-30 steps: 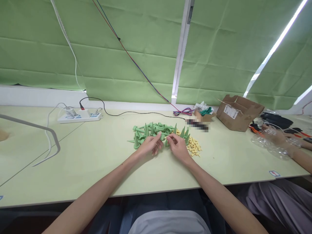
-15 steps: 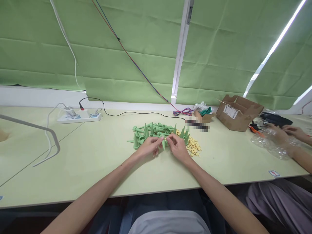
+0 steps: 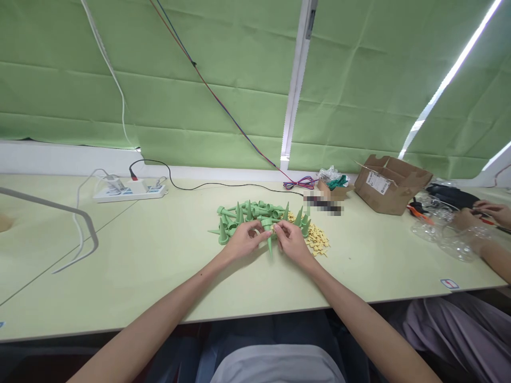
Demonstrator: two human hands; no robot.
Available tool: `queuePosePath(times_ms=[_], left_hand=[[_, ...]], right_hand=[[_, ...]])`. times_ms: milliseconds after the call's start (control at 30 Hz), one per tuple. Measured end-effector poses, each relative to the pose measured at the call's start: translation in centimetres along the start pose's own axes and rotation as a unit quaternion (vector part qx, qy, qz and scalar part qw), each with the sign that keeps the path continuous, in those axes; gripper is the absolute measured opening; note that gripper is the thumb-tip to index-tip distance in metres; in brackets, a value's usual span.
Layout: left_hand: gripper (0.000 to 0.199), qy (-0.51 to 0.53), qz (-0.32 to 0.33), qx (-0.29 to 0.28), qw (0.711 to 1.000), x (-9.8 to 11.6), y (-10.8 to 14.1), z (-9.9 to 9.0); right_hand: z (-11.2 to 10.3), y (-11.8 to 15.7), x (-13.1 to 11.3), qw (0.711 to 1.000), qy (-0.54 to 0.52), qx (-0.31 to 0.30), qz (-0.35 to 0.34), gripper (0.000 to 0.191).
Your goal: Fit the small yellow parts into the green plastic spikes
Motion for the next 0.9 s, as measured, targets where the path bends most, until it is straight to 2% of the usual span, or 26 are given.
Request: queuePosePath(times_ms=[467, 633, 900], left_hand=[[0.033, -0.051, 0.037, 0.048, 0.997, -0.09, -0.03, -0.43], [0.029, -0.070, 0.052, 0.061, 0.994, 0.01, -0.14, -0.40], [0.026, -0.032, 0.022, 0.082, 0.996, -0.25, -0.07, -0.52]], right_hand=[[0.60, -0.10, 0.18, 0.996, -0.074, -0.040, 0.010, 0.043], [0.71, -0.23, 0.37, 0.996, -0.081, -0.029, 0.007, 0.041], [0.17, -0.34, 0.55, 0.997, -0.071, 0.027, 0.008, 0.040]])
Point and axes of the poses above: each hand's wrist, its own y-axis away from the middle knuckle, its own z-axis out of the palm, x = y × z, the point moved 7 cm from there along -y, towards the middle knuckle, and after that the axes turned 8 degrees about -x, right-handed, at the moved point
